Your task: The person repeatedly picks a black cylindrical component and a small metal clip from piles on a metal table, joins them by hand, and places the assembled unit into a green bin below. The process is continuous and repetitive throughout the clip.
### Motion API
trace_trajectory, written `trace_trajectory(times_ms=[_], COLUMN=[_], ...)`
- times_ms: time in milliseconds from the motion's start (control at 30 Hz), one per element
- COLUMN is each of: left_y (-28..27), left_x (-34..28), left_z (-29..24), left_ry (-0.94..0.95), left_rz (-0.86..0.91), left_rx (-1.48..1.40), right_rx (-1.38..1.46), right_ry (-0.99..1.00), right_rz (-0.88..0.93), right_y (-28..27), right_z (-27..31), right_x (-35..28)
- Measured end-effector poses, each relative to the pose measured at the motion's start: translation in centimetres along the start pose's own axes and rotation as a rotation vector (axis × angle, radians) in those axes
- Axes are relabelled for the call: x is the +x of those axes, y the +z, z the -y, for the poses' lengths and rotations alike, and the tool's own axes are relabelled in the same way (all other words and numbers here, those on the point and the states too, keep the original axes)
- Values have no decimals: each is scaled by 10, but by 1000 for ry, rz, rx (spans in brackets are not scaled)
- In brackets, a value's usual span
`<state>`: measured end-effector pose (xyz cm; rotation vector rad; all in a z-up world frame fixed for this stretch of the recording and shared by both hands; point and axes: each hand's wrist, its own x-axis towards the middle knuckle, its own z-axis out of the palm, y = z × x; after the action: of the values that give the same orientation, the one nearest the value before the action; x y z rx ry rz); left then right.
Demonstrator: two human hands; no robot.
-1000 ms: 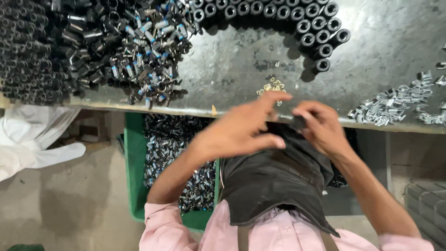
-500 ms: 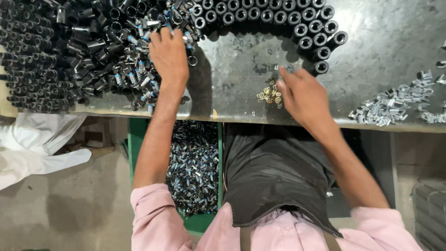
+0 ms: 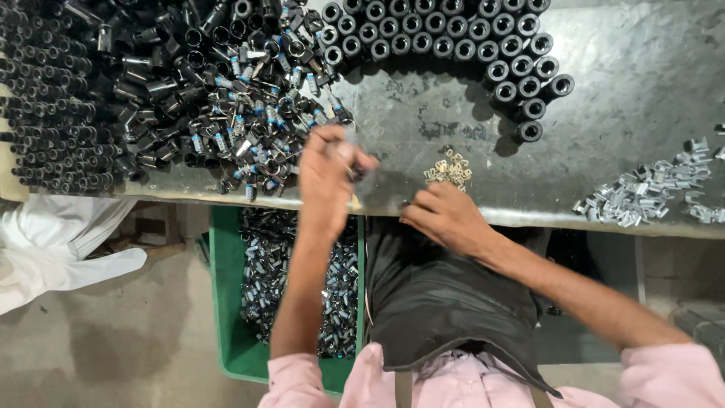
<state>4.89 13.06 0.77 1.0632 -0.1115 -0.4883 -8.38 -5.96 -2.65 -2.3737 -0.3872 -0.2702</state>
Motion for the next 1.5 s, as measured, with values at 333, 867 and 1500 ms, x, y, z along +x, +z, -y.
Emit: trace_trajectory(times_ms=[333,867,1500], left_y=[72,91,126], left_x=[-51,-62,-2], left_z=[46,54,88], left_ry=[-252,-85,300], left_rz=[57,183,455], left_rx=[-236,45,689], right_rx=[881,679,1333], right_ry=[571,551,642], right_rz=[-573,-509,-715], right_y=[-37,-67,-55], right_z=[28,38,-21], right_x=[-8,-17,-93])
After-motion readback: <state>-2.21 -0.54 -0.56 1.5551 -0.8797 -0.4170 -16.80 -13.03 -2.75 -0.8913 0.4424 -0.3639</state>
